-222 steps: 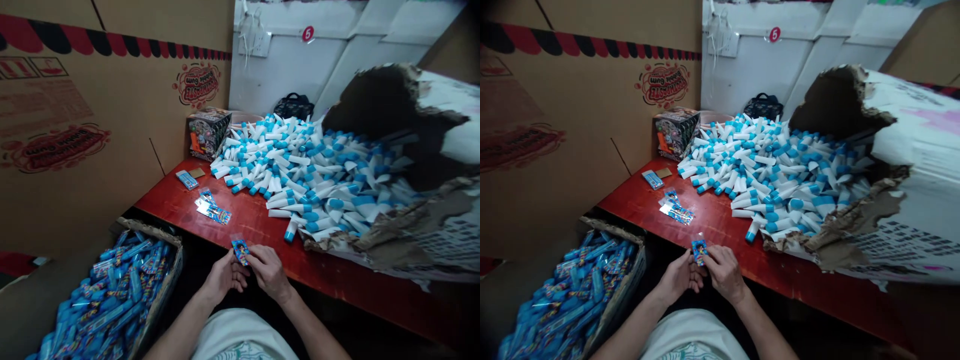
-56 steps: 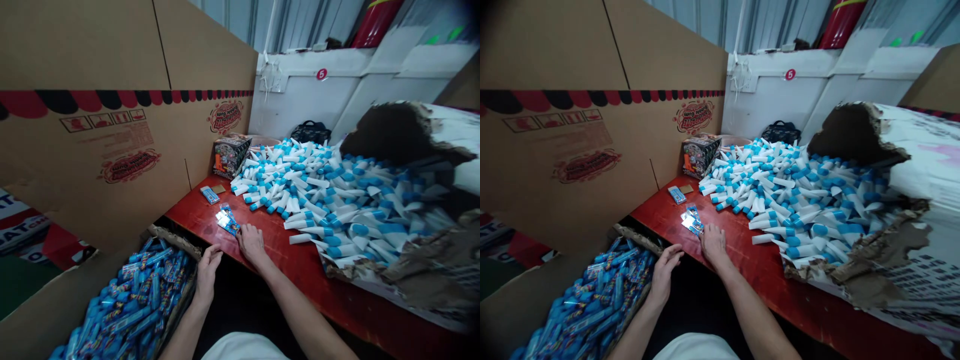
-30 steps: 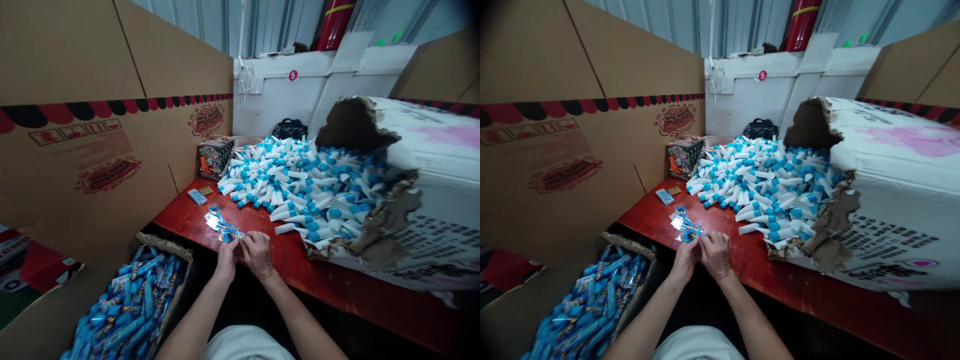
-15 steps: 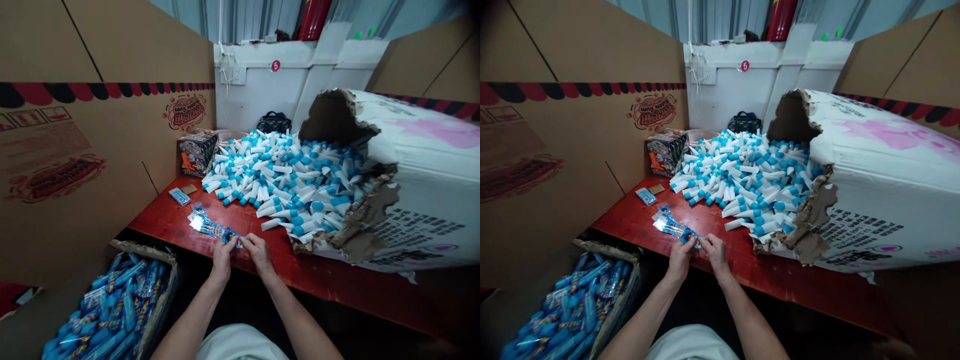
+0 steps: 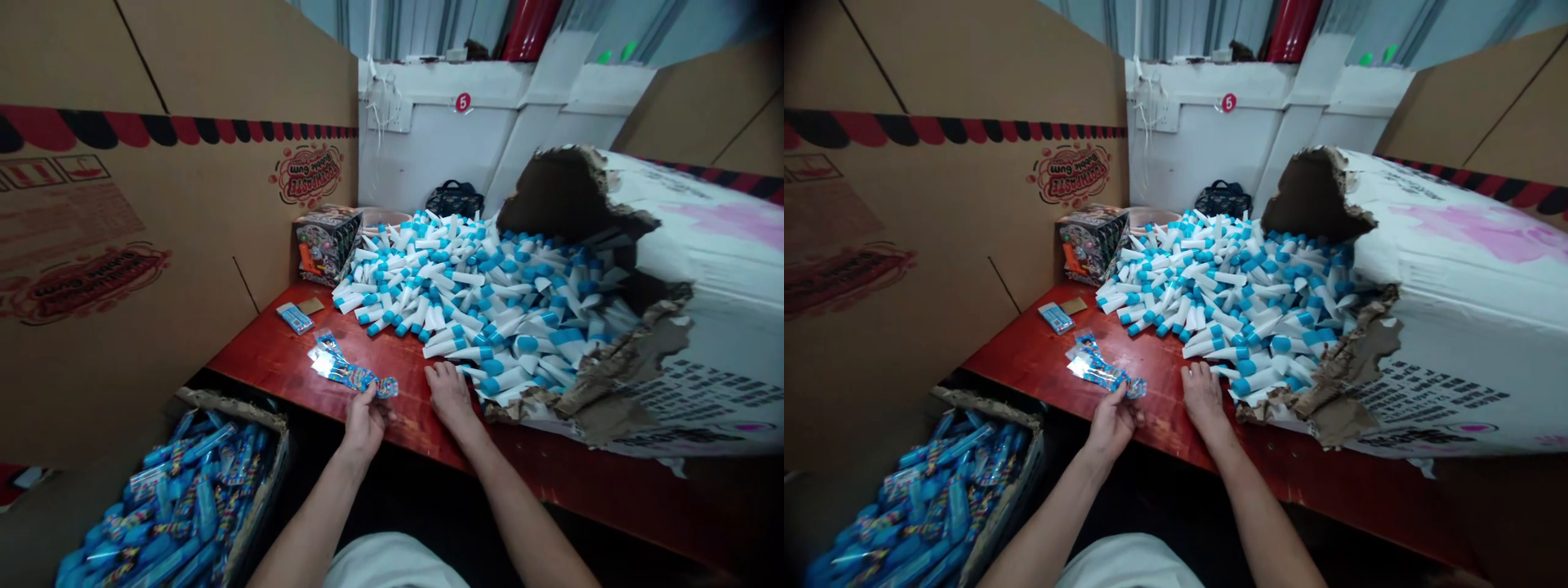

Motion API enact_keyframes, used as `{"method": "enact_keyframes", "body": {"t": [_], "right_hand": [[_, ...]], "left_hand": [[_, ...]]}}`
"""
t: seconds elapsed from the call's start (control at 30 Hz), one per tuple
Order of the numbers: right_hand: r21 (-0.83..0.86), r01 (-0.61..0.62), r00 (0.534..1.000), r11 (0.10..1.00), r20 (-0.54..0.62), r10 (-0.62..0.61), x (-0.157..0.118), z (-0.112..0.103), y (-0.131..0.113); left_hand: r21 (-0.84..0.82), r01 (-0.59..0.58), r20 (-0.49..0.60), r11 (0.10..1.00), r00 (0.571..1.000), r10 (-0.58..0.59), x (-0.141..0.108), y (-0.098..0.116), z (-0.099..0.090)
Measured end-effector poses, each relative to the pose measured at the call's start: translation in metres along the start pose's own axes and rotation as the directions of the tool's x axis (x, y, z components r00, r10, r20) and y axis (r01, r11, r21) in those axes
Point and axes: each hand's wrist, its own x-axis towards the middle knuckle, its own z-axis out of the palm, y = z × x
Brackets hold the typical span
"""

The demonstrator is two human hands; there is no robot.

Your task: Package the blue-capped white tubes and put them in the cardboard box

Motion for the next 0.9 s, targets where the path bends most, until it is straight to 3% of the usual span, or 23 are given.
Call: {"method": "enact_keyframes", "body": {"t": [0.3,0.5,0.63,0.9], "right_hand": [[-0.024,0.115,0.982,0.993,0.151,-0.11,0.002,-0.011,-0.016],[-0.078,0.194,0.975,0.978,0.13,-0.183,0.0,-0.012,-0.008],[-0.123,0.189,0.98,0.974,0.09,-0.178,0.001,-0.016,-0.004],[-0.136,0.094,0.993,0.986,0.085,-0.083,-0.003,-0.006,-0.01]], "left_hand": [[-0.068,0.07,0.018,0.995,0.997,-0.069,-0.005,0.008,-0.014],[-0.103,0.09,0.032,0.991,0.996,-0.087,-0.01,0.011,-0.024],[-0.112,0.062,0.032,0.992,0.998,-0.059,-0.013,0.008,-0.025],[-0.198,-0.04,-0.091,0.979,0.996,0.023,-0.021,0.011,-0.023]]}}
